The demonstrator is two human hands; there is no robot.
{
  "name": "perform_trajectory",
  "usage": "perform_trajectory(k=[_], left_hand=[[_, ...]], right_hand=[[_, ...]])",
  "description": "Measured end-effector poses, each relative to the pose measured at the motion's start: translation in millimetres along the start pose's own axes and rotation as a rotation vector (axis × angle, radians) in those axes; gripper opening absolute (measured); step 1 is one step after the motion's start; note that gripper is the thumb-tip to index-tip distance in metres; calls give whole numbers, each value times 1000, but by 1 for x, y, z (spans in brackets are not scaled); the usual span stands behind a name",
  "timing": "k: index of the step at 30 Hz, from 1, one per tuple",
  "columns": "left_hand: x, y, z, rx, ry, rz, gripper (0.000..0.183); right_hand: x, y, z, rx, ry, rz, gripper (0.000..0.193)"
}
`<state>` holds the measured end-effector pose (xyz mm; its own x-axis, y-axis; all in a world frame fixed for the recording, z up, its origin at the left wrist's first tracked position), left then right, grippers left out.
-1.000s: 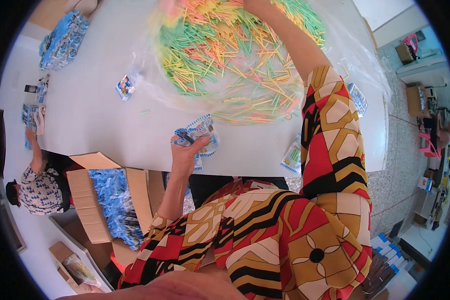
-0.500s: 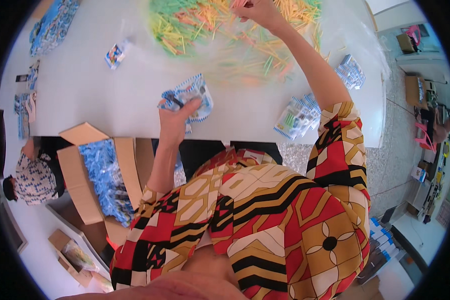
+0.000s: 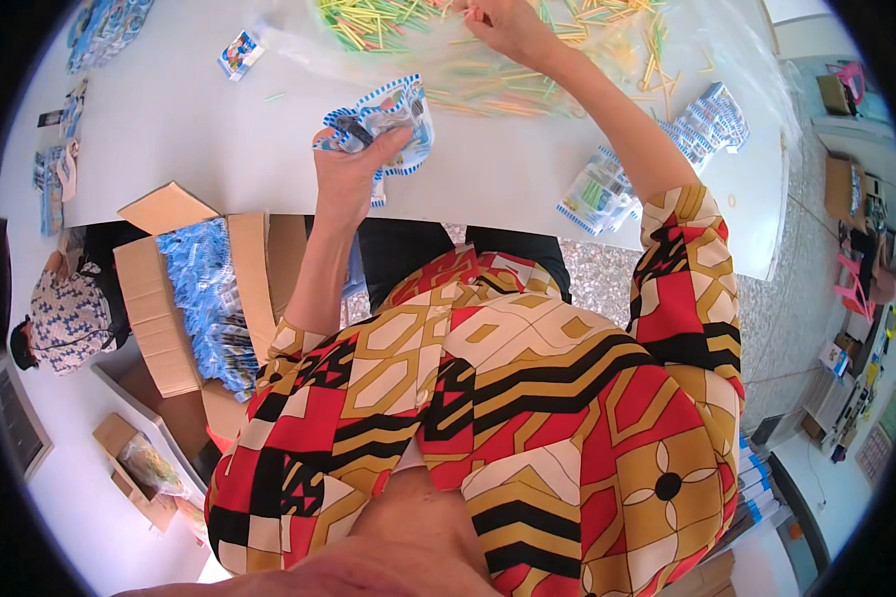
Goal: The person is sorting and putting colorful plastic sticks into small transparent plastic bags at a factory workbench.
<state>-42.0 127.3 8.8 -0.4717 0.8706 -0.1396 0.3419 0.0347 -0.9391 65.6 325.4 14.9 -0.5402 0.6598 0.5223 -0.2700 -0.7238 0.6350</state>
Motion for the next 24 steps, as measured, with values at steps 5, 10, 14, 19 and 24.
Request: perform_trajectory(k=[5, 10, 14, 19, 24], left_hand=[[-3, 0, 1, 19, -5, 9, 21], [-2, -5, -11, 12, 42, -38, 22], [-1, -2, 6, 53, -3, -66, 22], [2, 4, -5, 96, 20, -57, 23], [-2, 4, -7, 65, 16, -24, 23]], right_hand=[[-12, 39, -3, 240, -146, 571, 1], [0, -46, 2, -43, -134, 98, 10], [9, 19, 24, 262, -53, -286, 16], [10, 137, 59, 1231, 92, 276, 14], [-22, 143, 49, 627, 134, -174, 13]])
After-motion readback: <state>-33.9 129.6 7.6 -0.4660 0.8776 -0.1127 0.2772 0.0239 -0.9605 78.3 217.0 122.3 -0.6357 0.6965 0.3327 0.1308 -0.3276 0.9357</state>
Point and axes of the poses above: each hand's wrist, its own x-axis towards the middle knuckle, its own z-axis out of the back of the hand, y = z × x, the point moved 10 cm from there along x, towards the middle knuckle, and after that the axes turned 12 degrees about -y, right-handed, at the moved point
